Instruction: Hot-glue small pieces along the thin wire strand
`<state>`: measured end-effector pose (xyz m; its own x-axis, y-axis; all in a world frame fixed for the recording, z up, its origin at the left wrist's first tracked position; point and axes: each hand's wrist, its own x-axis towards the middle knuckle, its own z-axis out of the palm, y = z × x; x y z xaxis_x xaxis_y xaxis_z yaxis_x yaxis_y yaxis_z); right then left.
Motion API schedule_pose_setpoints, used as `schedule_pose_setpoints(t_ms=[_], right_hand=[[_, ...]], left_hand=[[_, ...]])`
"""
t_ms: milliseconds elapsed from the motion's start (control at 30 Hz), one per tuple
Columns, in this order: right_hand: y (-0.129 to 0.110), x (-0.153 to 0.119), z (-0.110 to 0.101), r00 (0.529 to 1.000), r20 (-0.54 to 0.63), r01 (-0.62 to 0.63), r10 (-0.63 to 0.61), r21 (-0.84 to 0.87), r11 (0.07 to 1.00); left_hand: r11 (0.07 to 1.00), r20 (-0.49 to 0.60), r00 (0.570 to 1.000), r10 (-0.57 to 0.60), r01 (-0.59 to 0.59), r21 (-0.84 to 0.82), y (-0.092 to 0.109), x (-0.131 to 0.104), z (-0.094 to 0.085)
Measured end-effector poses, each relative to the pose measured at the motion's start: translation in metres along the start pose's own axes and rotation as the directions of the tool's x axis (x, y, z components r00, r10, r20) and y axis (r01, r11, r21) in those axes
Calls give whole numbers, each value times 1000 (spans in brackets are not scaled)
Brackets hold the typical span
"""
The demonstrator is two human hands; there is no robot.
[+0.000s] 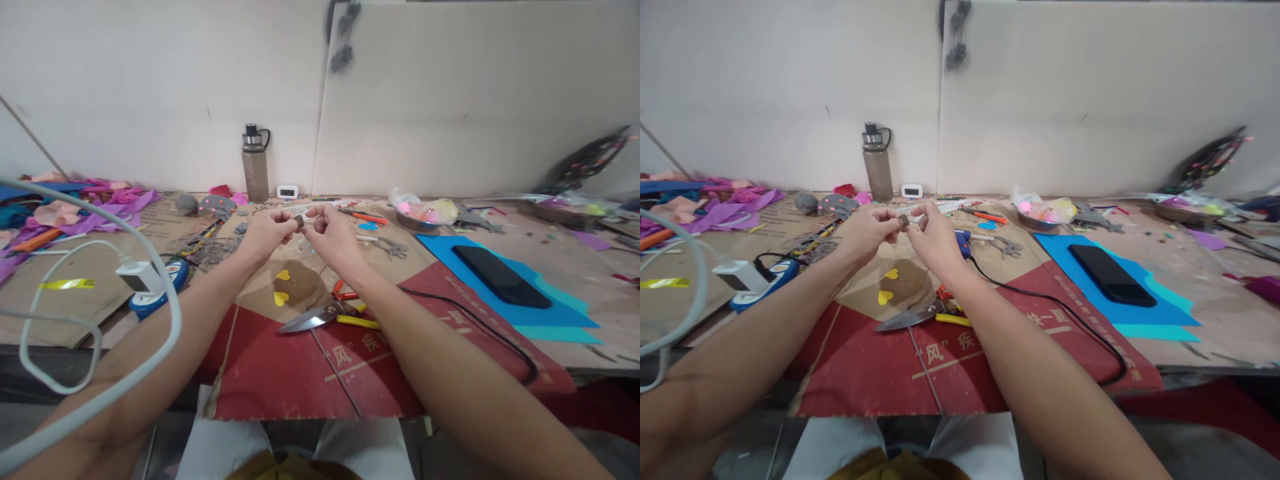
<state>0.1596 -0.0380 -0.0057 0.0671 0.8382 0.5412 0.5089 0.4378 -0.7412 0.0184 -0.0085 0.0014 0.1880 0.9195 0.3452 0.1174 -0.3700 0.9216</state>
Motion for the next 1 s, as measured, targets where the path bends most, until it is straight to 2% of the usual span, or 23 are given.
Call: schedule_pose_setpoints(t_ms=[200, 433, 600, 800, 1000], right_hand=[[-1, 0, 2, 998, 7, -60, 60, 171, 983], [0, 1, 10, 991, -6, -125, 135, 341, 932], [3, 2, 15, 989, -28, -129, 149, 351, 927], [2, 6, 12, 982, -25, -168, 189, 354, 920], [6, 8, 6, 977, -19, -194, 210, 316, 929]], left_hand=[[978, -15, 1000, -10, 6, -207, -5, 3, 1], [978, -105, 994, 2, -24, -210, 0, -1, 7], [973, -120, 992, 24, -51, -226, -2, -1, 9], [966, -52, 998, 48, -60, -252, -5, -1, 9], [939, 167, 986, 8, 50, -341, 4, -2, 3]])
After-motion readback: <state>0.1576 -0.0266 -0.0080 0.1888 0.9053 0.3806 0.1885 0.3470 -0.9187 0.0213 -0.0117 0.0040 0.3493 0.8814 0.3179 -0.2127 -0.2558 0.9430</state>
